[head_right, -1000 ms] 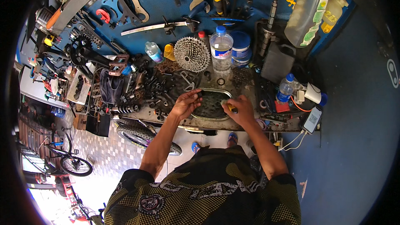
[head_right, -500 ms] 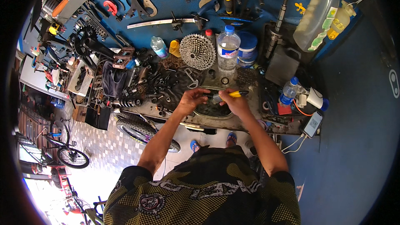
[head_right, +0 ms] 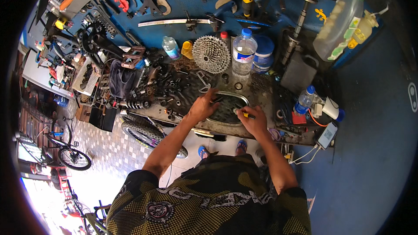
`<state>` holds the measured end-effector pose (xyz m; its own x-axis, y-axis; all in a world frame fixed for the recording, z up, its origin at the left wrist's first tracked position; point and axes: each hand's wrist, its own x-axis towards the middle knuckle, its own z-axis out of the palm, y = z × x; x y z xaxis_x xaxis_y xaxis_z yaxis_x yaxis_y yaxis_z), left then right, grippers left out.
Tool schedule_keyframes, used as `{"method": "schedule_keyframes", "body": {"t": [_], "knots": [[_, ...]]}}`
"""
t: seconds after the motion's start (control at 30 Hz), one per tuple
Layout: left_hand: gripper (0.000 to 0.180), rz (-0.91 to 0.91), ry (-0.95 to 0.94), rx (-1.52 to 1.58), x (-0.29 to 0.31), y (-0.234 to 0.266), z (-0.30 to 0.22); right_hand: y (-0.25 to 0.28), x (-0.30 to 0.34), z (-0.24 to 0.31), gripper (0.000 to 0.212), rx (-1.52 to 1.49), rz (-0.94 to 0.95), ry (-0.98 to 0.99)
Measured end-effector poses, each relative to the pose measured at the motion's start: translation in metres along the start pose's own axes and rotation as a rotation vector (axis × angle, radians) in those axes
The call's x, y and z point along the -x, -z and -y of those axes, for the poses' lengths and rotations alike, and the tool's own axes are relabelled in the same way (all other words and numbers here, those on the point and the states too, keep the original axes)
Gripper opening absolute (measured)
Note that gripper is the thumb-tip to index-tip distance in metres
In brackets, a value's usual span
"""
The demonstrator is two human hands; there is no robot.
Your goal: The person scrubs small bicycle parts in a metal sink using a yellow-handled brush and water. They repeatedly pick up parts, scrub them, rinse them, and place them back on the workbench. The person also briefly handles a bicycle wheel and a plastic bag.
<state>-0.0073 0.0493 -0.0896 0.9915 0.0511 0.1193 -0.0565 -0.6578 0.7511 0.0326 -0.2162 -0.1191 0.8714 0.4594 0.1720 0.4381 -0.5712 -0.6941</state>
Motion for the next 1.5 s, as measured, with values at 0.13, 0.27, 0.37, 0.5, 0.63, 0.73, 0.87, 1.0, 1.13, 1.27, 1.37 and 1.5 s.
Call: {"method": "schedule_keyframes", "body": {"t": [0.13, 0.27, 0.37, 0.5, 0.63, 0.73, 0.87, 1.0, 1.13, 1.27, 1.37, 1.5], "knots": [[0.048, 0.026, -0.154, -0.127, -0.022, 0.065, -0.066, 0.001, 0.002, 0.008, 0.025, 0.003, -0.112, 0.047], [0.045, -0.221, -0.446, -0.178, -0.011, 0.116, -0.161, 0.01, 0.009, 0.014, 0.02, 0.022, -0.108, -0.03], [0.047, -0.416, -0.759, -0.059, 0.007, 0.092, -0.155, 0.009, 0.016, 0.009, 0.02, 0.048, -0.101, 0.004], [0.059, 0.049, 0.017, 0.195, 0.025, -0.019, -0.045, 0.012, 0.015, 0.022, 0.022, -0.123, -0.077, -0.071], [0.057, 0.18, 0.088, -0.111, 0.013, 0.007, -0.078, 0.014, 0.019, -0.004, 0.023, -0.192, -0.093, -0.234], [0.054, -0.092, -0.26, -0.162, 0.01, 0.055, -0.141, 0.017, 0.02, -0.009, 0.024, -0.173, -0.055, -0.216], [0.049, -0.244, -0.655, 0.057, 0.014, 0.03, -0.093, 0.008, 0.023, 0.0, 0.025, -0.215, -0.145, -0.145], [0.054, 0.038, 0.181, 0.116, 0.011, -0.021, 0.033, 0.004, 0.007, 0.0, 0.028, -0.191, -0.116, -0.186], [0.055, 0.018, 0.102, 0.075, 0.016, 0.053, -0.06, 0.002, 0.024, 0.011, 0.03, -0.236, -0.06, -0.324], [0.053, -0.178, -0.408, -0.038, 0.024, 0.068, -0.095, -0.004, 0.017, 0.016, 0.031, -0.273, -0.062, -0.268], [0.053, 0.16, -0.104, 0.049, 0.02, -0.006, -0.005, -0.01, 0.003, 0.028, 0.03, -0.235, -0.069, -0.194], [0.053, 0.137, 0.226, 0.073, 0.036, 0.005, -0.004, -0.008, 0.008, 0.016, 0.03, -0.208, -0.11, -0.308]]}}
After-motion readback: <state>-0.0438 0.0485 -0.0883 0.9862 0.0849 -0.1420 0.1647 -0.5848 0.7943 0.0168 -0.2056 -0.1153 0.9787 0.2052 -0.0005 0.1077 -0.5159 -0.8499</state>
